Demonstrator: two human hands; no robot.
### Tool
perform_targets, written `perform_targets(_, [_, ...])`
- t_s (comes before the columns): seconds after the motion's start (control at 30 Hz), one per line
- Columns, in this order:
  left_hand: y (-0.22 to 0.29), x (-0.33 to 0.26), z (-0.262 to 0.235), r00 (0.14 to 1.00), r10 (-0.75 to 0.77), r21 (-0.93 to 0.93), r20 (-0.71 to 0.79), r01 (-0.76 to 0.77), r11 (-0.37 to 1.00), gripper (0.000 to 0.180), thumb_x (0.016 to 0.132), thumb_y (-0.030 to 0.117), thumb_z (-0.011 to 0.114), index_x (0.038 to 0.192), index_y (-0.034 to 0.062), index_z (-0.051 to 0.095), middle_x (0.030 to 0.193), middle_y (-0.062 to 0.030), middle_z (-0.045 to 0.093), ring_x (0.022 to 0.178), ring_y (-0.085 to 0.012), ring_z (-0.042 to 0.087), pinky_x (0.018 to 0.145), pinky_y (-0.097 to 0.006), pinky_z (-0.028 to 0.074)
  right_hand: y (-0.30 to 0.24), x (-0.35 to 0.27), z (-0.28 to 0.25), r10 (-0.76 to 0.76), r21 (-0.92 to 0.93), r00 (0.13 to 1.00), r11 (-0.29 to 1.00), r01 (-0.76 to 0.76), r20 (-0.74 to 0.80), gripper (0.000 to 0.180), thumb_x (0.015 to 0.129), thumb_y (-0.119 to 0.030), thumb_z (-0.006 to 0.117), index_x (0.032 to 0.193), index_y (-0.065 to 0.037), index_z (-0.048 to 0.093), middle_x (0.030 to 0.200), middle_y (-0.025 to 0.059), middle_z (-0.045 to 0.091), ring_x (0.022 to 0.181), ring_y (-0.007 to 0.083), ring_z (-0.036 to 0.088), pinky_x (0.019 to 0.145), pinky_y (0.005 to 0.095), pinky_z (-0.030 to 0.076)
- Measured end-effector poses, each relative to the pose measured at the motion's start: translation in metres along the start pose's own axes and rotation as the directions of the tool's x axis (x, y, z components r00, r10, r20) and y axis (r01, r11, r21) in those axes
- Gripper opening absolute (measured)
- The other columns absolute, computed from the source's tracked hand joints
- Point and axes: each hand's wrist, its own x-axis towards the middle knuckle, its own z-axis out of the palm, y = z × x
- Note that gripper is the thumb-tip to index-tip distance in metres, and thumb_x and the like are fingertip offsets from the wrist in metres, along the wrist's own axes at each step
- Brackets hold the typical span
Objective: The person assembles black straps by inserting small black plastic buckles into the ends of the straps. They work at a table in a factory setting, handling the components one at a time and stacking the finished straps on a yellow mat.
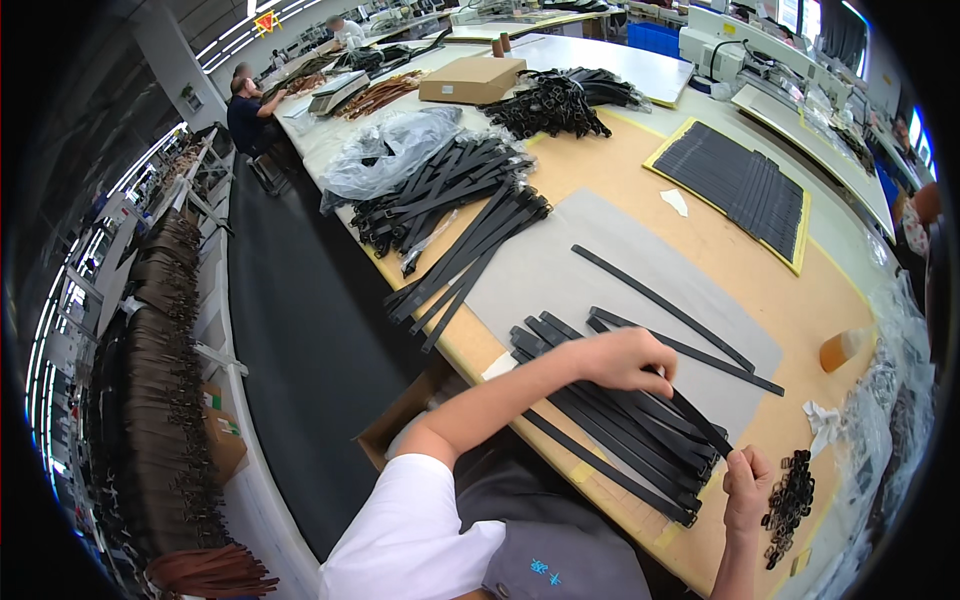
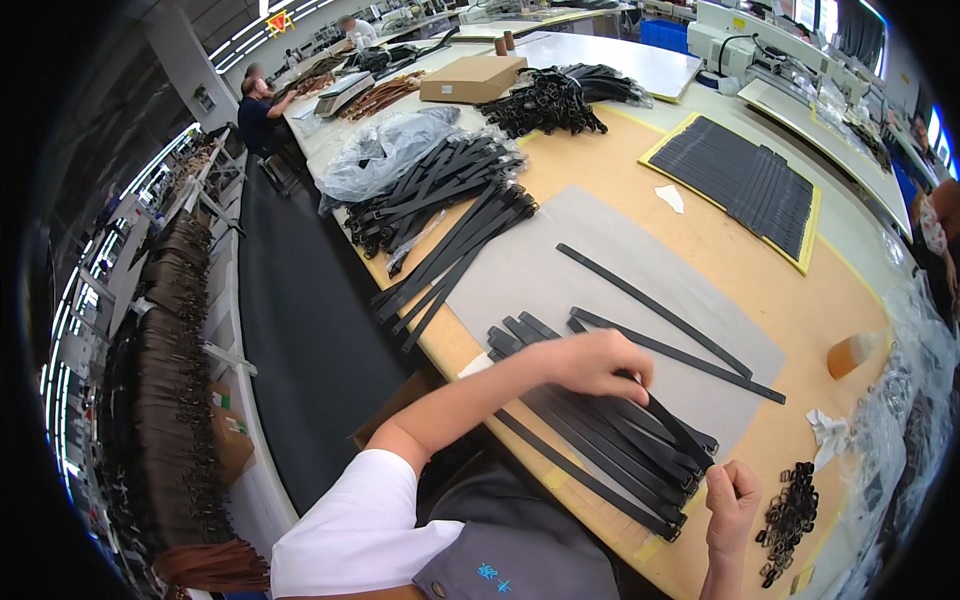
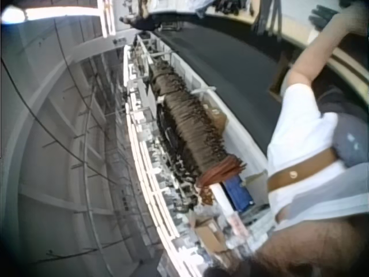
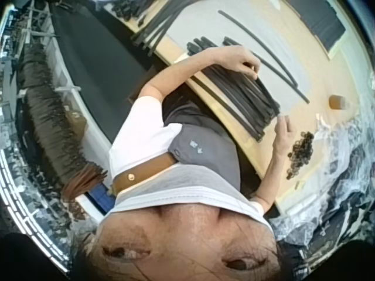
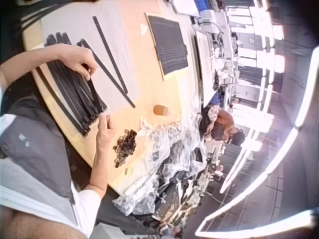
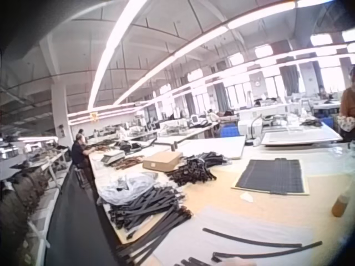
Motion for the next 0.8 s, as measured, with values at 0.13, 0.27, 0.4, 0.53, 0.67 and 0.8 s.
perform_targets(0.13, [-0.023,-0.018,-0.029,0.984,-0.086,0.176,-0.157,0.114,0.978,0.036,0.093,0.035,0.078,0.080,0.0038,0.069,0.069,-0.0123,0.068,0.066,-0.0303,0.067,0.062,-0.038,0.051,0.003,-0.007,-0.018,0.006,0.000,1.000,1.000,-0.006,-0.030,0.043,0.099,-0.018,0.069,0.067,-0.014,0.041,0.059,-0.0083,0.038,0.053,0.0019,0.031,0.049,0.0239,0.021])
perform_targets(0.27, [-0.036,-0.025,-0.047,0.973,-0.072,0.422,-0.220,0.162,0.892,0.054,0.095,0.047,0.073,0.065,0.0037,0.061,0.060,-0.0142,0.059,0.058,-0.0351,0.060,0.057,-0.042,0.047,0.007,-0.008,-0.023,0.002,0.029,1.000,1.000,-0.001,-0.027,0.044,0.099,-0.018,0.070,0.066,-0.014,0.040,0.059,-0.0086,0.036,0.052,0.0019,0.030,0.048,0.0240,0.020])
perform_targets(0.4, [-0.027,-0.029,-0.050,0.972,-0.079,0.405,-0.221,0.166,0.899,0.059,0.096,0.049,0.071,0.061,0.0041,0.057,0.057,-0.0143,0.055,0.055,-0.0356,0.056,0.055,-0.043,0.045,0.009,-0.011,-0.026,0.028,0.045,1.000,0.999,-0.027,-0.014,0.046,0.099,-0.020,0.070,0.065,-0.015,0.039,0.059,-0.0086,0.035,0.052,0.0019,0.030,0.047,0.0240,0.020])
perform_targets(0.53, [-0.015,-0.040,-0.058,0.973,-0.081,0.435,-0.215,0.170,0.884,0.057,0.097,0.047,0.072,0.062,0.0042,0.055,0.059,-0.0145,0.054,0.056,-0.0355,0.055,0.055,-0.042,0.044,0.006,-0.018,-0.020,0.056,0.022,0.998,0.998,-0.057,0.022,0.048,0.100,-0.022,0.070,0.064,-0.015,0.038,0.059,-0.0081,0.037,0.053,0.0019,0.033,0.048,0.0236,0.023])
perform_targets(0.67, [-0.011,-0.059,-0.060,0.962,-0.072,0.427,-0.264,0.183,0.886,0.056,0.096,0.042,0.073,0.062,0.0027,0.053,0.060,-0.0162,0.053,0.057,-0.0358,0.055,0.055,-0.042,0.043,0.006,-0.025,-0.012,0.009,-0.129,0.999,0.992,-0.013,-0.031,0.042,0.103,-0.025,0.065,0.069,-0.014,0.043,0.060,-0.0076,0.039,0.051,0.0022,0.032,0.046,0.0228,0.024])
perform_targets(0.8, [-0.019,-0.095,-0.052,0.930,-0.086,0.481,-0.358,0.263,0.836,0.052,0.094,0.035,0.077,0.063,0.0015,0.051,0.060,-0.0164,0.050,0.055,-0.0356,0.050,0.054,-0.043,0.040,-0.008,-0.012,-0.006,0.214,-0.120,0.972,0.972,-0.201,0.101,0.022,0.102,-0.022,0.066,0.090,-0.005,0.060,0.073,-0.0027,0.056,0.063,0.0046,0.047,0.056,0.0223,0.037])
